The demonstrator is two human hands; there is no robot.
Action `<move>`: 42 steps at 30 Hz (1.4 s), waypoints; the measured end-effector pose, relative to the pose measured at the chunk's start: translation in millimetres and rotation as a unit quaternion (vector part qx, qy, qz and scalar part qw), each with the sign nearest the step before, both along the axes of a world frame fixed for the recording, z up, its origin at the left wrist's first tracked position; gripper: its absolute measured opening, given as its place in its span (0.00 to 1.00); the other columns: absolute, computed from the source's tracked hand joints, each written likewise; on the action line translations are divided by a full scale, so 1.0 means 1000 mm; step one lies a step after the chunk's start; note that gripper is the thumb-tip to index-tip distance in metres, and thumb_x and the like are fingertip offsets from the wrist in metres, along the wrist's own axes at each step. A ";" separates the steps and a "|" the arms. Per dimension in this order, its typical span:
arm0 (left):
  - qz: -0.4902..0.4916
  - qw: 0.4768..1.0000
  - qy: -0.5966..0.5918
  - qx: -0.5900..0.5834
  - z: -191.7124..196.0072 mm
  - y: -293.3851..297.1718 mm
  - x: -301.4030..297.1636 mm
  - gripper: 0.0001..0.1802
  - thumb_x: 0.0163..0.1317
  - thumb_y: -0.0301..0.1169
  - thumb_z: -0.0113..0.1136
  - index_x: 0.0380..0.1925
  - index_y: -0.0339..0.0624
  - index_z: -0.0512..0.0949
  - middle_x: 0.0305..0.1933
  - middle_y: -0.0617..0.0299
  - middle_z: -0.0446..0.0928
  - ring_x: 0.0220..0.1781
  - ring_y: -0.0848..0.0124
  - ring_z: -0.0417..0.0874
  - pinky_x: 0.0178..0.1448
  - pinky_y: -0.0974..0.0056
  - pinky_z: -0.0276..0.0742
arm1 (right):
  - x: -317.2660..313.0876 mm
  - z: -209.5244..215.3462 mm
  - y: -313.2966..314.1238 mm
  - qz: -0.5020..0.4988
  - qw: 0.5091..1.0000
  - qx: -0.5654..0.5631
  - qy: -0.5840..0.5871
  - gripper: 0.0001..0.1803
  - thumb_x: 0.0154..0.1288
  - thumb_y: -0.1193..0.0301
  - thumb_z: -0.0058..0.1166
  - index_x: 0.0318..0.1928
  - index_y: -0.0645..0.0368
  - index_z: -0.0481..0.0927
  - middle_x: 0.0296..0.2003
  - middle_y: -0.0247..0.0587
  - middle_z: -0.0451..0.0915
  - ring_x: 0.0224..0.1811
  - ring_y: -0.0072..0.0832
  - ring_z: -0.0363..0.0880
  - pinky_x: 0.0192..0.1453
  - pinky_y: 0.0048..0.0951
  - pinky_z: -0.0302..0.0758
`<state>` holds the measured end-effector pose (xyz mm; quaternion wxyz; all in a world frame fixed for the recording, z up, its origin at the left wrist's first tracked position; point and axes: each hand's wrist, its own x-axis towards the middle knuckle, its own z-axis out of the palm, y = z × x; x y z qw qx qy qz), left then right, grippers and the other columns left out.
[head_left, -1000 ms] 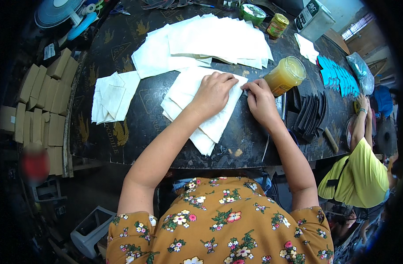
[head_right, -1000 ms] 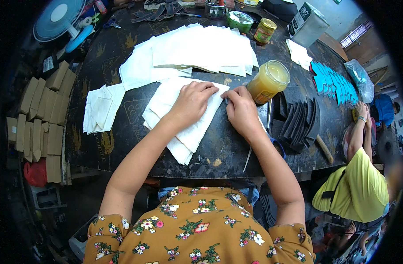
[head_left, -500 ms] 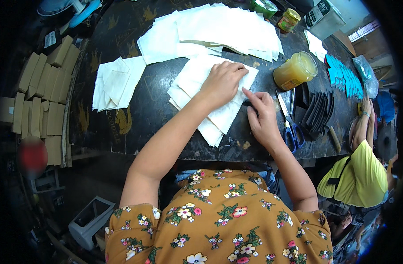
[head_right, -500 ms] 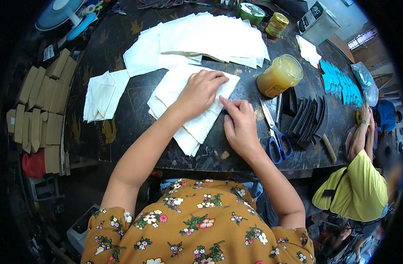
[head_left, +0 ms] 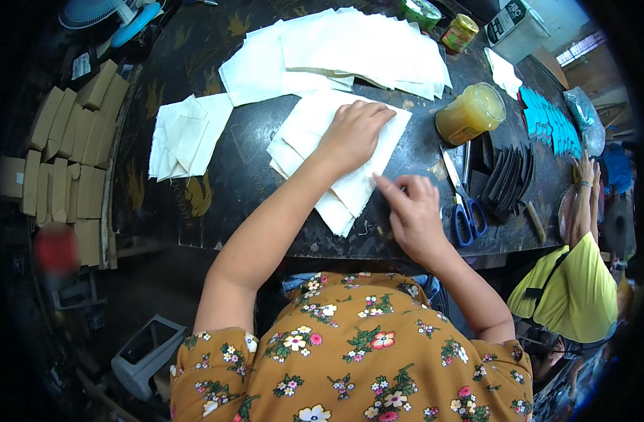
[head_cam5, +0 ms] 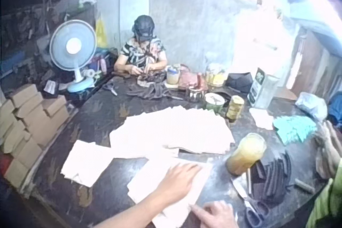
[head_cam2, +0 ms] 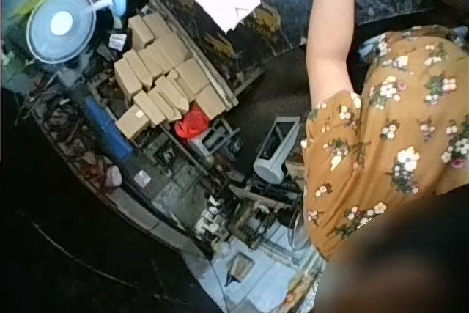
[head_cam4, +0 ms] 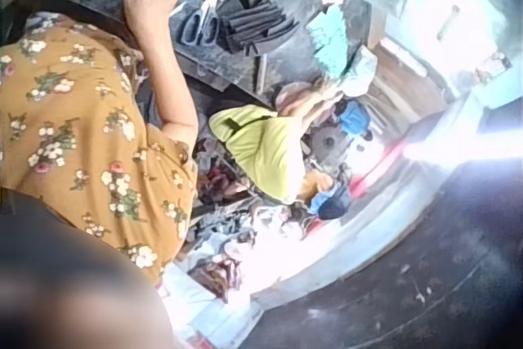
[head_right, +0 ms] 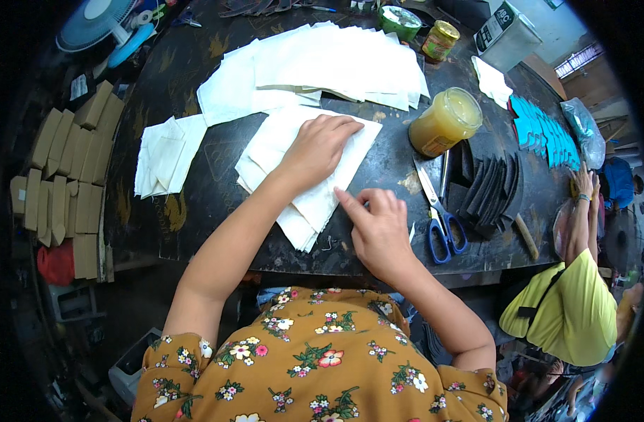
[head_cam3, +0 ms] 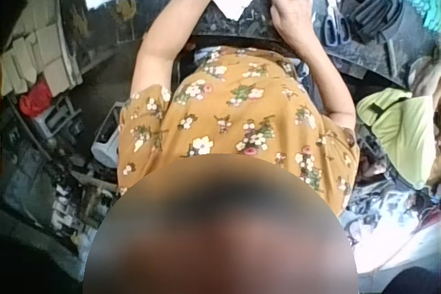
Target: The person folds white fabric pieces on a workbench, repeatedly applying a yellow paste from a jar to the edges and pressing them flat. The person then handles dark rectangular fabric pieces, folding and stacking them on the table.
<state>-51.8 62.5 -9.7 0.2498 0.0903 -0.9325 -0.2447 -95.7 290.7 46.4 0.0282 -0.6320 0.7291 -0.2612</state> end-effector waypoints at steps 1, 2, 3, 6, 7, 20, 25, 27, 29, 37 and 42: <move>0.000 1.000 -0.009 0.010 0.000 -0.001 0.000 0.26 0.72 0.23 0.55 0.70 0.42 0.80 0.71 0.55 0.81 0.73 0.53 0.78 0.78 0.47 0.69 | 0.000 0.002 -0.001 0.026 0.999 0.019 0.020 0.29 0.60 0.79 0.62 0.62 0.48 0.90 0.44 0.40 0.78 0.50 0.41 0.76 0.55 0.44 0.66; -0.001 1.000 0.000 0.013 0.000 -0.002 0.000 0.27 0.73 0.22 0.54 0.72 0.43 0.79 0.72 0.53 0.80 0.73 0.52 0.78 0.79 0.46 0.68 | 0.000 0.003 -0.002 0.052 0.997 0.038 0.041 0.29 0.59 0.79 0.63 0.62 0.47 0.90 0.44 0.40 0.77 0.50 0.41 0.76 0.55 0.44 0.66; 0.001 1.000 -0.003 0.019 0.000 -0.002 0.000 0.28 0.74 0.22 0.54 0.74 0.43 0.77 0.73 0.52 0.80 0.74 0.51 0.78 0.80 0.46 0.68 | -0.001 0.005 0.001 0.114 0.993 0.039 0.002 0.29 0.59 0.79 0.63 0.61 0.45 0.90 0.43 0.39 0.77 0.51 0.40 0.76 0.55 0.43 0.66; 0.007 1.000 0.003 0.029 0.001 -0.002 0.000 0.32 0.75 0.21 0.54 0.79 0.45 0.72 0.74 0.48 0.79 0.74 0.49 0.78 0.80 0.45 0.68 | -0.014 0.008 0.006 0.136 0.987 0.031 -0.075 0.28 0.58 0.80 0.62 0.59 0.47 0.90 0.46 0.39 0.77 0.52 0.40 0.75 0.56 0.44 0.67; 0.010 0.999 -0.001 0.033 0.001 -0.002 0.000 0.33 0.75 0.20 0.54 0.80 0.45 0.70 0.74 0.47 0.79 0.74 0.49 0.78 0.80 0.44 0.68 | -0.023 0.006 0.004 0.098 0.994 0.021 -0.053 0.29 0.58 0.80 0.61 0.62 0.47 0.89 0.46 0.40 0.77 0.52 0.41 0.75 0.56 0.45 0.67; 0.028 0.999 -0.014 0.028 0.003 0.000 0.001 0.34 0.77 0.19 0.54 0.82 0.44 0.67 0.75 0.44 0.78 0.75 0.48 0.79 0.81 0.44 0.71 | -0.111 -0.037 -0.065 -0.110 0.968 0.054 0.220 0.31 0.72 0.78 0.51 0.75 0.58 0.78 0.47 0.47 0.79 0.53 0.44 0.80 0.55 0.47 0.76; 0.029 0.999 -0.023 0.023 0.005 0.000 0.000 0.34 0.76 0.19 0.54 0.81 0.44 0.68 0.74 0.44 0.78 0.75 0.48 0.79 0.81 0.44 0.71 | -0.110 -0.036 -0.066 -0.141 0.982 -0.022 0.126 0.33 0.69 0.82 0.53 0.75 0.57 0.79 0.47 0.49 0.79 0.52 0.47 0.80 0.57 0.49 0.77; 0.030 0.999 -0.016 0.023 0.006 0.000 0.000 0.34 0.76 0.19 0.54 0.81 0.44 0.68 0.74 0.44 0.78 0.75 0.48 0.79 0.81 0.44 0.70 | -0.102 -0.029 -0.056 -0.088 0.986 0.005 0.143 0.29 0.70 0.79 0.53 0.71 0.55 0.82 0.46 0.46 0.79 0.51 0.44 0.80 0.55 0.46 0.76; 0.030 0.999 -0.016 0.024 0.005 0.001 0.000 0.34 0.76 0.19 0.54 0.81 0.44 0.68 0.74 0.44 0.78 0.74 0.47 0.79 0.81 0.44 0.70 | -0.084 -0.023 -0.043 -0.049 0.988 0.002 0.144 0.26 0.71 0.77 0.53 0.68 0.52 0.86 0.44 0.44 0.79 0.51 0.41 0.80 0.53 0.44 0.73; 0.056 0.984 0.066 0.155 0.021 -0.030 0.013 0.30 0.73 0.16 0.59 0.74 0.40 0.75 0.63 0.49 0.84 0.64 0.57 0.87 0.67 0.52 0.86 | -0.063 0.005 0.005 -0.063 0.997 -0.054 -0.001 0.22 0.62 0.83 0.60 0.56 0.53 0.87 0.47 0.44 0.80 0.54 0.45 0.80 0.58 0.45 0.72; 0.256 0.953 -0.080 0.143 0.049 -0.070 0.055 0.16 0.66 0.24 0.75 0.54 0.36 0.90 0.48 0.55 0.89 0.42 0.68 0.89 0.52 0.62 0.88 | -0.057 0.010 0.020 -0.094 0.980 -0.056 -0.165 0.27 0.67 0.86 0.56 0.66 0.59 0.82 0.47 0.49 0.79 0.51 0.45 0.81 0.61 0.42 0.77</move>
